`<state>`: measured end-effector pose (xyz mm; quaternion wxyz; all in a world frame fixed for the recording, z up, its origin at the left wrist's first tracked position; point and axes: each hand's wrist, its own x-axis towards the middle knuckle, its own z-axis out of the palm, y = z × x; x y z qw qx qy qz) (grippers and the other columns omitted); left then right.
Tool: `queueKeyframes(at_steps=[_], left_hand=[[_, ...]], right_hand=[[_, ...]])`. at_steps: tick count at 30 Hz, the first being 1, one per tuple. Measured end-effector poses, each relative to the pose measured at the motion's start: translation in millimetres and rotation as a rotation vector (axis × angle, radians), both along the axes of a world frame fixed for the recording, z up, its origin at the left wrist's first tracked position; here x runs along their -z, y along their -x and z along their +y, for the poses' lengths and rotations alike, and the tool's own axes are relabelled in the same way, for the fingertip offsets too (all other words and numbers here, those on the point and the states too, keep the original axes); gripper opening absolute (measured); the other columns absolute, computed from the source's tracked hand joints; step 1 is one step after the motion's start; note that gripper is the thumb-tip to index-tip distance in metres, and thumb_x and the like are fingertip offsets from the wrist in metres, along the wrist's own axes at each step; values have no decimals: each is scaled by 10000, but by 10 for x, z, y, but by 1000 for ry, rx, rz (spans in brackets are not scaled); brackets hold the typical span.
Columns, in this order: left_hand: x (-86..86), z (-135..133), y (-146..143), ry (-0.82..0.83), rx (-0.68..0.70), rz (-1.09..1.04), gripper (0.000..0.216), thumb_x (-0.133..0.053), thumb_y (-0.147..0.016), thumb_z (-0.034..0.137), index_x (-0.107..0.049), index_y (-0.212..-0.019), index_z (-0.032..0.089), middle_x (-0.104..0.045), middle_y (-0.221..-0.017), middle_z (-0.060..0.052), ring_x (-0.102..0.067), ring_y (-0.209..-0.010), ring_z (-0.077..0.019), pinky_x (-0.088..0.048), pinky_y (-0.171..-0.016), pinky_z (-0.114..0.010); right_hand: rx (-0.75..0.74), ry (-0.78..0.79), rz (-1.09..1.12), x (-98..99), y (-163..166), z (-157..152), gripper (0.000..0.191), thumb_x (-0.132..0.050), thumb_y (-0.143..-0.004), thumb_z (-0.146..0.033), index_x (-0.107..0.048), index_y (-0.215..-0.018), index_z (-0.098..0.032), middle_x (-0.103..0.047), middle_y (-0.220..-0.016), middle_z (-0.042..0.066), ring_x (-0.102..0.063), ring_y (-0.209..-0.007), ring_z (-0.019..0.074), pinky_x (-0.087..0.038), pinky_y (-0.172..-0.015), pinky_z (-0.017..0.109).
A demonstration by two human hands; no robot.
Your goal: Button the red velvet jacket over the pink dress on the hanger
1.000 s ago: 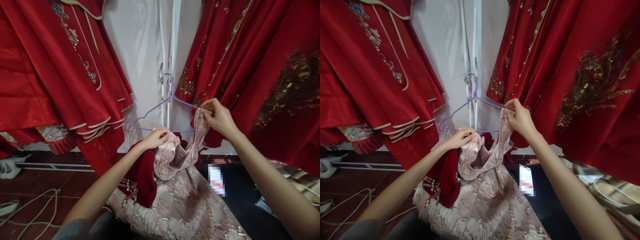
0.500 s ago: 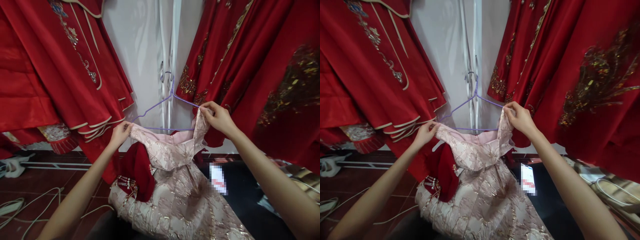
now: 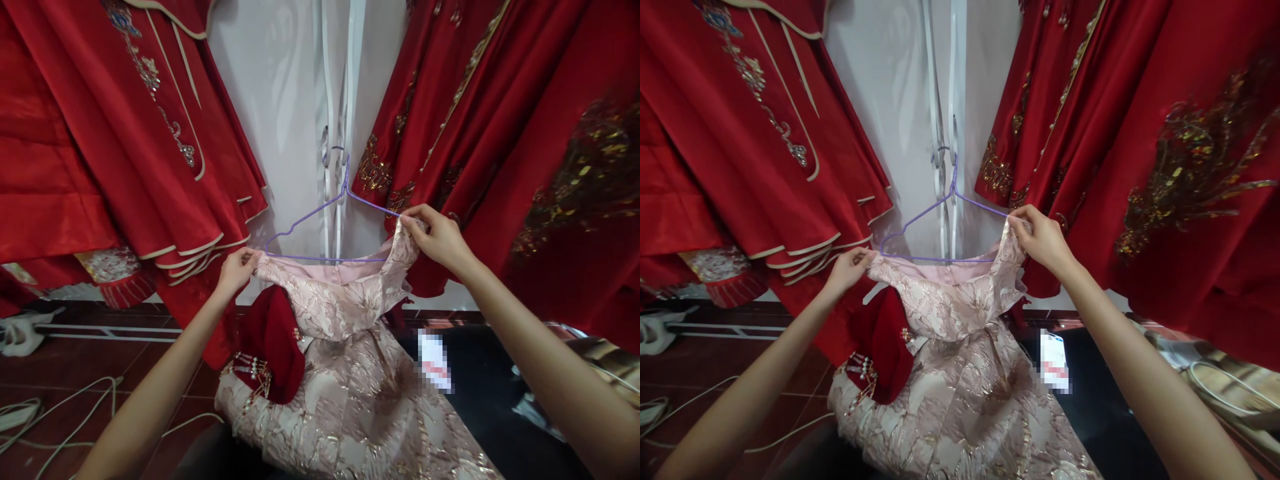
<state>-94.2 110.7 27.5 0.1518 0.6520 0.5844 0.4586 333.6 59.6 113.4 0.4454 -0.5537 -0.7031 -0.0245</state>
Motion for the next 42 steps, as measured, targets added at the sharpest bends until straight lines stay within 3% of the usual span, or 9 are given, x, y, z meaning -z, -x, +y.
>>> queueKeyframes(at_steps=[6, 17, 23, 28, 31, 34, 37, 40, 42], left_hand=[[-129, -16, -66, -133, 78, -106, 365, -581, -764, 496, -667, -866, 156, -706, -897, -64, -636, -820, -187, -487, -777, -274], [-910, 215, -1007, -309, 328, 65, 281, -593, -805, 394, -694, -896, 148, -709, -896, -55, -608, -822, -174, -456, -792, -291], [-901, -77, -904, -410, 42, 308, 283, -655, -758, 414, -659, -916, 179, -676, -904, -44, -571, -765, -164, -438, -733, -288], [-610, -589, -866, -46, 172, 716, 474, -550, -783, 599, -572, -525, 202, -552, -500, -33, -523, -493, -165, -390, -555, -301], [-333, -747, -928, 1, 192, 829, 546, -597, -688, 685, -511, -450, 201, -501, -454, -67, -589, -557, -241, -425, -581, -346], [-181, -665, -904, 15, 128, 757, 458, -708, -618, 603, -541, -497, 194, -552, -514, -87, -646, -706, -308, -467, -666, -389], [-272, -426, -696, 242, 100, 710, 373, -793, -530, 473, -557, -480, 188, -581, -506, -78, -654, -685, -301, -486, -663, -390], [-478, -190, -337, 767, 333, 558, 324, -754, -554, 496, -643, -515, 194, -645, -543, -62, -638, -585, -239, -503, -605, -350], [-576, -81, -93, 904, 389, 372, 336, -772, -528, 503, -713, -651, 196, -694, -648, -50, -655, -674, -212, -519, -665, -312]], right_hand=[[-5, -18, -1, 10, -16, 5, 235, -516, -861, -436, -613, -955, -244, -705, -868, 36, -638, -739, 210, -465, -683, 315], [-39, 0, 3, 67, 36, 21, 240, -483, -877, -442, -606, -942, -246, -701, -876, 30, -632, -746, 204, -454, -671, 299], [-33, 19, -11, 48, 29, 13, 253, -483, -874, -454, -604, -955, -246, -695, -840, 34, -630, -735, 216, -453, -689, 316], [-33, 12, -7, 65, 29, 43, 257, -488, -869, -449, -610, -945, -236, -699, -850, 39, -625, -724, 213, -451, -678, 313], [-27, 4, -7, 69, 25, 44, 253, -492, -866, -445, -612, -951, -239, -698, -839, 38, -629, -737, 219, -456, -687, 321], [-27, 2, -6, 59, 23, 35, 235, -497, -866, -429, -613, -942, -239, -699, -843, 33, -636, -756, 218, -458, -702, 319], [-31, 20, -8, 47, 21, 34, 224, -493, -869, -418, -609, -932, -236, -698, -845, 31, -636, -756, 212, -454, -707, 313], [-40, 37, 0, 44, 17, 49, 221, -489, -871, -412, -602, -932, -232, -693, -841, 31, -631, -749, 207, -447, -699, 308], [-43, 35, 8, 45, 16, 60, 219, -489, -870, -409, -599, -931, -229, -691, -844, 34, -628, -752, 208, -442, -699, 308]])
